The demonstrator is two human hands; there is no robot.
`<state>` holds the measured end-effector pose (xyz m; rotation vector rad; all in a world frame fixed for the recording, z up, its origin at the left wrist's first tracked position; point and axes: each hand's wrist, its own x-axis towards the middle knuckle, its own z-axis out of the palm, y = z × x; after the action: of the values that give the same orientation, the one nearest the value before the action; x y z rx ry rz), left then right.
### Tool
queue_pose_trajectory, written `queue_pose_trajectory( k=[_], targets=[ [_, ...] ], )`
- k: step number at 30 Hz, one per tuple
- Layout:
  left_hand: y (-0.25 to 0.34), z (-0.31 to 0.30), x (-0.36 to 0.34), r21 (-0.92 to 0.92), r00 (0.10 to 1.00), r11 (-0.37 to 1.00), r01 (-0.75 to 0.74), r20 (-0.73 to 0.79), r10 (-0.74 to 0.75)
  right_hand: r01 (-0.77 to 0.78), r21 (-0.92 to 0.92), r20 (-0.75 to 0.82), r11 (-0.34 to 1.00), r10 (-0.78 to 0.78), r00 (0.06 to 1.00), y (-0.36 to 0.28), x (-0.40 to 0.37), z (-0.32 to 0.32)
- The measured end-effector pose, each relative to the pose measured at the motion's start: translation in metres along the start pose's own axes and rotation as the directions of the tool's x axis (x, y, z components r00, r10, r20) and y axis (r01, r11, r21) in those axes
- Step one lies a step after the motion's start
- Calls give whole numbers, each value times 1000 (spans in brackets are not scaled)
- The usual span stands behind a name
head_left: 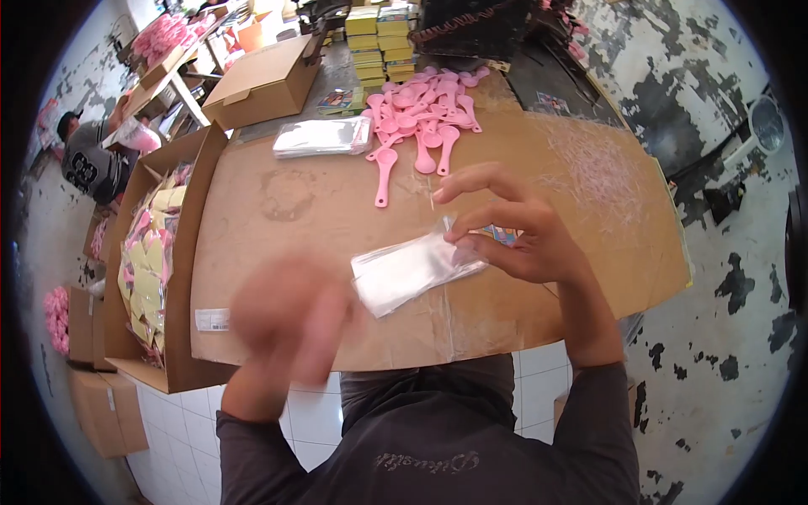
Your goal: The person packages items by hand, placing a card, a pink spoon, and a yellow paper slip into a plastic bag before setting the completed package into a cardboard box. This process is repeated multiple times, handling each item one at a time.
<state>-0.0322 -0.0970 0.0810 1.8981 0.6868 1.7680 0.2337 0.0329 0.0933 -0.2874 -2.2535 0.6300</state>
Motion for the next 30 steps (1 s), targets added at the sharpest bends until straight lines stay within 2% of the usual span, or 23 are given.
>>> queue_pose_trajectory(
  k=[1,2,3,4,7,10,13,15,17,22,23,25,26,28,29,30],
  targets=[
    [33,2,-5,-75,995,993,-96,-3,96,48,-220,13,974,-46,999,-9,3,-10],
    [66,3,-11,-148,982,971,-190,-5,191,40,-291,-54,956,-59,997,-13,5,-18],
    [77,21,2,-258,914,879,-402,-52,402,30,-358,-115,933,-76,990,-14,6,-24],
    [83,29,6,-347,801,730,-589,-127,586,20,-420,-170,907,-101,980,-13,7,-28],
    [90,23,-8,-446,854,783,-433,75,515,-63,-502,-122,862,1,993,-9,6,-33],
    [93,27,-14,-414,852,795,-444,79,517,-110,-400,-265,910,0,964,-7,7,-34],
    [94,45,-8,-432,820,707,-559,-160,550,-95,-505,-237,858,-32,971,-11,9,-40],
    [96,38,-14,-468,857,758,-455,2,515,-75,-583,-163,809,-27,986,-10,10,-42],
    [97,27,-20,-482,852,795,-369,166,496,-76,-609,-137,789,-11,990,-7,8,-44],
    [98,43,-20,-521,856,723,-454,-32,515,-142,-604,-130,784,79,988,-5,6,-44],
    [98,44,-19,-538,847,695,-477,-69,527,-146,-548,-153,824,73,986,-6,7,-42],
    [103,29,-26,-528,885,783,-327,119,450,-148,-430,-203,890,64,977,-7,10,-40],
    [105,23,-29,-513,891,821,-251,210,403,-182,-405,-156,896,129,979,-10,10,-41],
    [84,18,-21,-533,840,788,-308,237,489,-252,-356,-62,900,246,967,-18,10,-42],
    [73,14,-12,-542,810,771,-334,253,529,-269,-306,-65,913,262,963,-19,10,-40],
    [66,9,2,-415,807,877,-241,416,419,-286,-256,-65,924,278,958,-20,10,-38]
  ],
)
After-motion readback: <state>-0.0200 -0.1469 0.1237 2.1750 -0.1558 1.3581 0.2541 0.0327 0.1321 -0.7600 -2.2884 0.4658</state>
